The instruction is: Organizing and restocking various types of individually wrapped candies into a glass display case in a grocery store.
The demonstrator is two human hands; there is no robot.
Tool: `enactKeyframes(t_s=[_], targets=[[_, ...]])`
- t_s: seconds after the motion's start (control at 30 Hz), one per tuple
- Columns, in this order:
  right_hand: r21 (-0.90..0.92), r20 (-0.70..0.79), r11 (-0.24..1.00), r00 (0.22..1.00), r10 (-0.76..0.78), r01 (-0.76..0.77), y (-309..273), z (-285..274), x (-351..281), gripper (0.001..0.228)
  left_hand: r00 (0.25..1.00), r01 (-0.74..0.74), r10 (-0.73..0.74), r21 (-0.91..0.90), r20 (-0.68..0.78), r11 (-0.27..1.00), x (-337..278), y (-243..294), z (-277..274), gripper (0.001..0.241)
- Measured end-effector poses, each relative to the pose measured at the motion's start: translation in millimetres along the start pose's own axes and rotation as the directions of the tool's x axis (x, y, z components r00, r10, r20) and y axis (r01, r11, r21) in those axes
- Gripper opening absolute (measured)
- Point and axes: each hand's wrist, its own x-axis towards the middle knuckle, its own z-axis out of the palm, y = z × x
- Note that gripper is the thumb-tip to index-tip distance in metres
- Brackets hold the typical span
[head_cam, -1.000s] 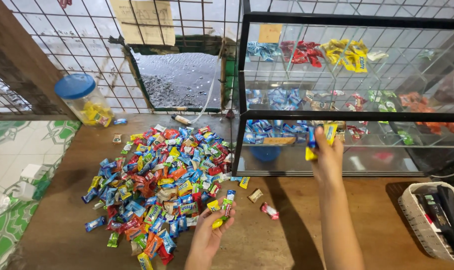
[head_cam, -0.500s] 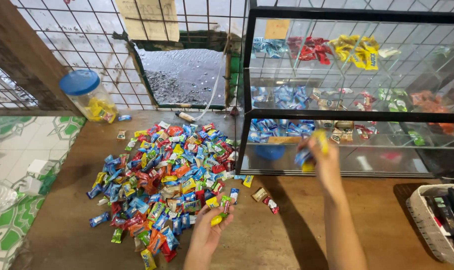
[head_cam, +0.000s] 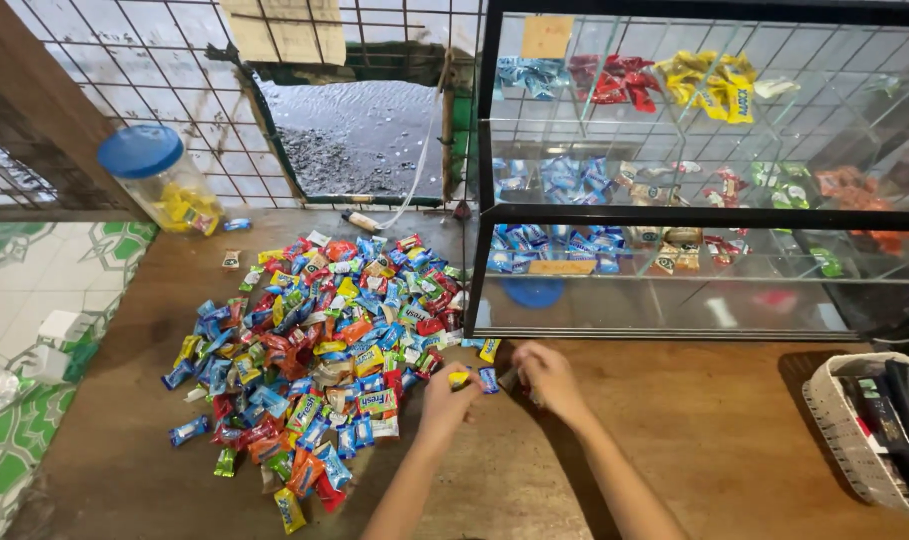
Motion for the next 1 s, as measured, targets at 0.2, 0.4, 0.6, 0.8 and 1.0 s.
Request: enactKeyframes(t_s=[0.2,0.4,0.6,0.8,1.0], targets=[[-0.903,0.219,0.364,0.974,-0.061,0.226,-49,31,19,0.034,0.781,-0.523,0.624,0.554,0.007,0.648,24,-44,3,0.011],[-0.884,0.3,0.341,0.948,-0.111,0.32,-23,19,17,0.026,0.994,-0.055,0.053,0.022,0.097,0.998,6,-50,3,0.018],[-0.402,-0.089,0.891,0.96,-0.267,0.21,-58,-38,-9,0.025,0.949,0.27,-0.193,-0.329,0.247,0.905,-25,-21,7,0.031],[-0.326,-0.254,0.87,0.853,-0.456,0.369,-164,-129,-8,0.018,0.949,0.216,-0.137,-0.269,0.285,0.938,-23,-5,44,0.027],[-0.599,-0.247,0.51,0.463,-0.851,0.617,-259,-213,49,0.017,0.907,-0.039,0.157,-0.294,0.391,0.955,38,-76,83,0.027]])
